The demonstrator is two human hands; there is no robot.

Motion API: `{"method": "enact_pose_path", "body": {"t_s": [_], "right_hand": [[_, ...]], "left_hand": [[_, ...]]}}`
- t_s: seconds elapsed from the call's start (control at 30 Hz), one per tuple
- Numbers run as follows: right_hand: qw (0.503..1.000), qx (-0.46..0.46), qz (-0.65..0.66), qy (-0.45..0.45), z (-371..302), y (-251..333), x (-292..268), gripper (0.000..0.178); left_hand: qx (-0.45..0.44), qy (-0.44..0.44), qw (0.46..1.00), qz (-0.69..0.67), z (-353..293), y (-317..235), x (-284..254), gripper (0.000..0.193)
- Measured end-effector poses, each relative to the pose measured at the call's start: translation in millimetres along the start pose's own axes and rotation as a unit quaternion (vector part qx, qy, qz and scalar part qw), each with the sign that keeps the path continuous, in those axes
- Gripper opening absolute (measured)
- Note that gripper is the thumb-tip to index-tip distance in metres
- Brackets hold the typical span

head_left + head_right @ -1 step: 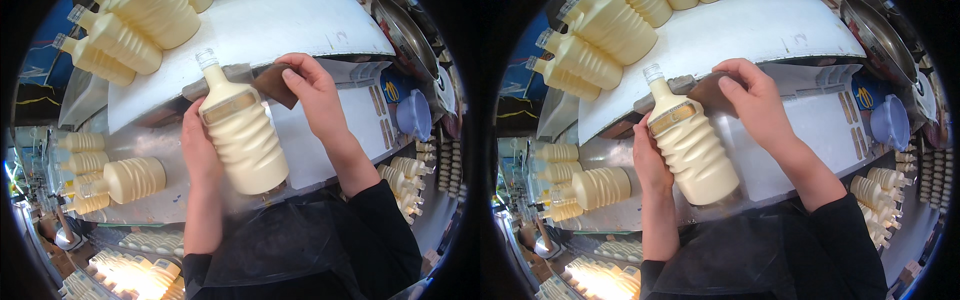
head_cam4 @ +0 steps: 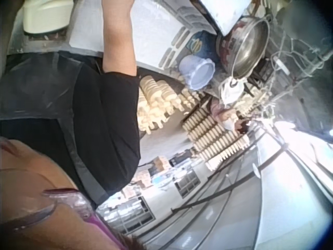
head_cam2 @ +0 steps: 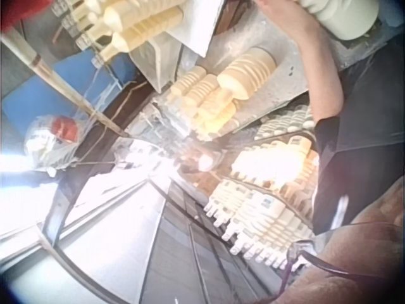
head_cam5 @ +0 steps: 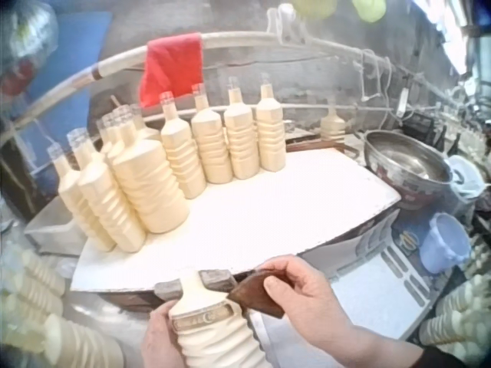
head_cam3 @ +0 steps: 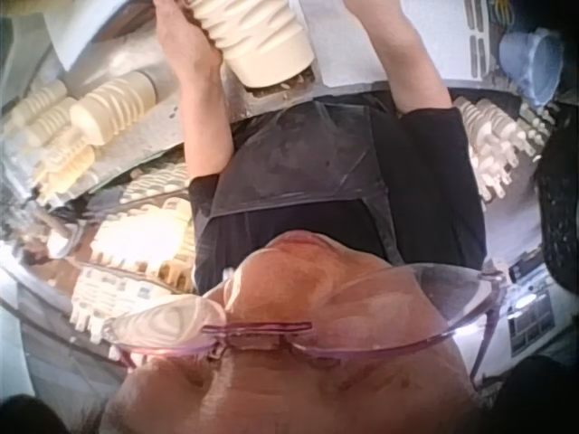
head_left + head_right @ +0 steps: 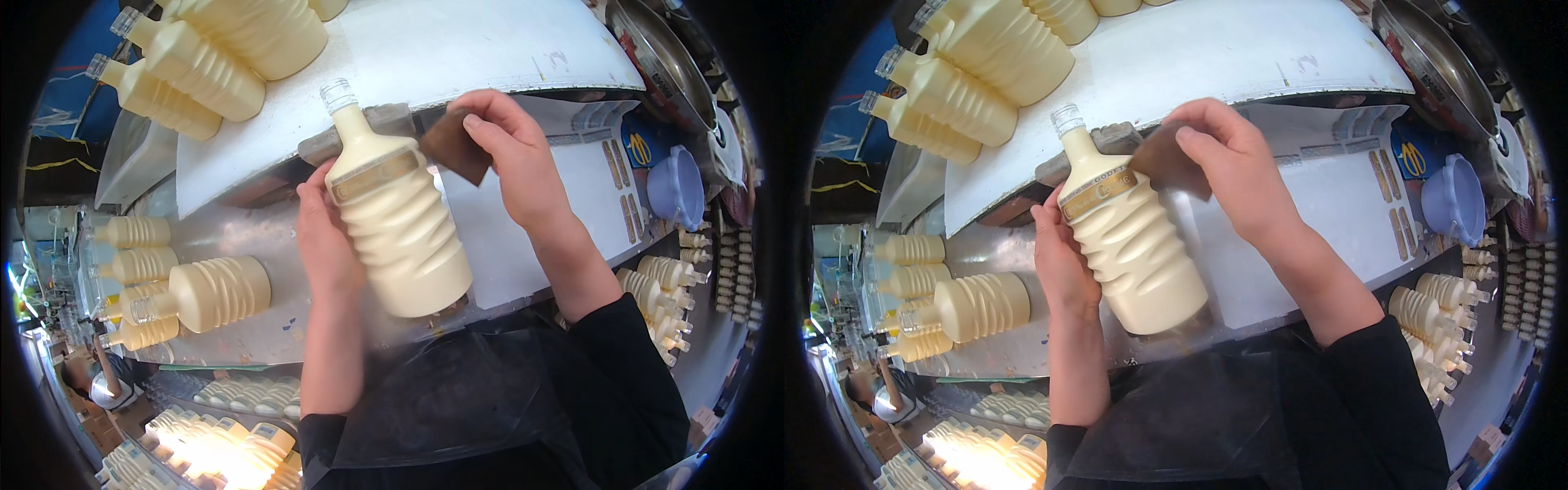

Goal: The person applies adhesive labels to the sides of cream-colored plastic bottles. They pick up each bottle, smooth the label onto the surface, and place the labeled bottle on a nearby shelf. The process is repeated for multiple bottles.

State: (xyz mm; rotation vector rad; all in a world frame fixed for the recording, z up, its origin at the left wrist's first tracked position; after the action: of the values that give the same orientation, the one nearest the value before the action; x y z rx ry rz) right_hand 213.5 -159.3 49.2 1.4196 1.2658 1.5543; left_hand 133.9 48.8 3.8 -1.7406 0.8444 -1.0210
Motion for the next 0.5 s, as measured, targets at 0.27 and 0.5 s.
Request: {"method": "enact_pose_path", "body": {"t_s": [0.27, 0.5], "right_hand": [[0.985, 0.101, -0.080, 0.118, 12.2, -43.2, 28.9, 0.042], [0.984, 0.127, -0.070, 0.106, 10.1, -43.0, 32.1, 0.043]], "left_hand": [[0.040, 0.033, 0.999, 0.004, 0.1, -2.9, 1.8, 0.052], [0.024, 0.019, 0.999, -0.028, 2.6, -0.5, 1.4, 0.033]]}}
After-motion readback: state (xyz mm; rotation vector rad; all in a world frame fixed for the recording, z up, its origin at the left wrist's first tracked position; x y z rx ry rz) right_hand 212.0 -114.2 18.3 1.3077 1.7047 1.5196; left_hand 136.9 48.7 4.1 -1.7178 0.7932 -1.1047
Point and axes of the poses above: each hand's wrist, its own z-axis towards the middle knuckle, its own x-axis out of the palm, y = z × x, the point moved 7 cm from there along z, towards the middle knuckle, and after that the axes turned 7 degrees about z, right-handed, at the moved point
